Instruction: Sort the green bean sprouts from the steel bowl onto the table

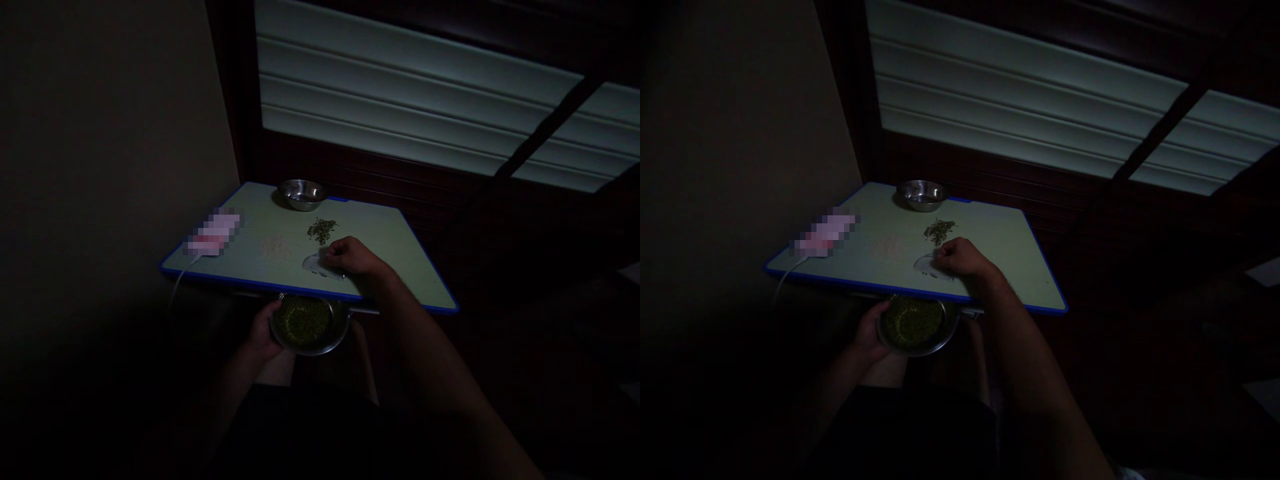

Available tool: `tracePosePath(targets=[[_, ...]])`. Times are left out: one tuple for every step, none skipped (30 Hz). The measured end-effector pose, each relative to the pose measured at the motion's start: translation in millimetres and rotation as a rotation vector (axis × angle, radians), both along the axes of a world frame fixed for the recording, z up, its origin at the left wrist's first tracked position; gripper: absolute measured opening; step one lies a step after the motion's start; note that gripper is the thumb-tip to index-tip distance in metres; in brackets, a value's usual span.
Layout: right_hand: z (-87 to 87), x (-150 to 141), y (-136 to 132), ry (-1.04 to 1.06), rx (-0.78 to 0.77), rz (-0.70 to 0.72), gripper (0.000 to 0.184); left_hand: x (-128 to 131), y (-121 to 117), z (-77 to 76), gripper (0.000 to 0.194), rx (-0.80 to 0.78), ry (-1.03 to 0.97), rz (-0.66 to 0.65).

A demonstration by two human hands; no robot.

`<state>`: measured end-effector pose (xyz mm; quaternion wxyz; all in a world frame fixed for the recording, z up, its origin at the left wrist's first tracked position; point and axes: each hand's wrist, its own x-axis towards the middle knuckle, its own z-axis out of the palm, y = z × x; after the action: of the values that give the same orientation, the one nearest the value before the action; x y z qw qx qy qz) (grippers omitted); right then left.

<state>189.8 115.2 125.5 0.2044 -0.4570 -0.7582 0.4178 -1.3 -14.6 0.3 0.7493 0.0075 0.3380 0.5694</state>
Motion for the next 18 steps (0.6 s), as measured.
tracePosePath(targets=[[0.2,-0.4,-1.9,-0.013,0.008,0.001,0.019,0.0,-0.1,-0.1,0.021,0.004,-0.003,-0.005],[0.2,-0.7,-3.8,-0.026,0.022,-0.001,0.02,0.0,-0.2,0.0,0.021,0.008,-0.006,-0.009],[0.1,-1.0,-5.9,-0.039,0.036,-0.003,0.019,0.1,-0.3,0.1,0.022,0.011,-0.007,-0.012],[-0.1,-1.3,-8.0,-0.048,0.044,-0.004,0.019,0.3,-0.4,0.4,0.022,0.013,-0.008,-0.013],[-0.2,-1.6,-10.1,-0.054,0.046,0.0,0.019,0.5,-0.5,0.7,0.022,0.015,-0.009,-0.013],[-0.1,-1.9,-12.2,-0.059,0.045,0.011,0.019,0.8,-0.5,0.9,0.022,0.016,-0.01,-0.011],[0.2,-2.3,-14.2,-0.063,0.042,0.028,0.019,1.1,-0.6,1.2,0.022,0.02,-0.011,-0.008],[0.7,-2.7,-16.0,-0.067,0.039,0.047,0.018,1.3,-0.6,1.4,0.023,0.022,-0.011,-0.003],[1.3,-3.2,-17.6,-0.071,0.04,0.064,0.018,1.6,-0.6,1.5,0.023,0.023,-0.01,0.002],[2.1,-3.8,-18.9,-0.078,0.045,0.082,0.019,1.7,-0.6,1.6,0.023,0.021,-0.008,0.006],[2.9,-4.4,-20.0,-0.088,0.053,0.097,0.019,1.8,-0.6,1.7,0.023,0.016,-0.005,0.008],[3.7,-4.9,-20.9,-0.096,0.059,0.111,0.019,1.9,-0.6,1.7,0.024,0.011,-0.005,0.01],[4.5,-5.4,-21.6,-0.104,0.062,0.124,0.019,1.9,-0.5,1.6,0.025,0.007,-0.007,0.008],[5.3,-5.8,-22.2,-0.112,0.065,0.137,0.02,1.9,-0.5,1.6,0.027,0.003,-0.012,0.004],[6.0,-6.1,-22.7,-0.119,0.067,0.149,0.021,1.9,-0.5,1.4,0.029,0.002,-0.019,-0.002],[6.6,-6.3,-23.3,-0.126,0.068,0.161,0.021,1.9,-0.6,1.3,0.03,0.003,-0.026,-0.007],[7.1,-6.4,-23.9,-0.129,0.067,0.171,0.022,1.9,-0.7,1.2,0.031,0.005,-0.031,-0.01],[7.5,-6.4,-24.5,-0.129,0.067,0.181,0.022,1.9,-0.7,1.2,0.031,0.009,-0.033,-0.016]])
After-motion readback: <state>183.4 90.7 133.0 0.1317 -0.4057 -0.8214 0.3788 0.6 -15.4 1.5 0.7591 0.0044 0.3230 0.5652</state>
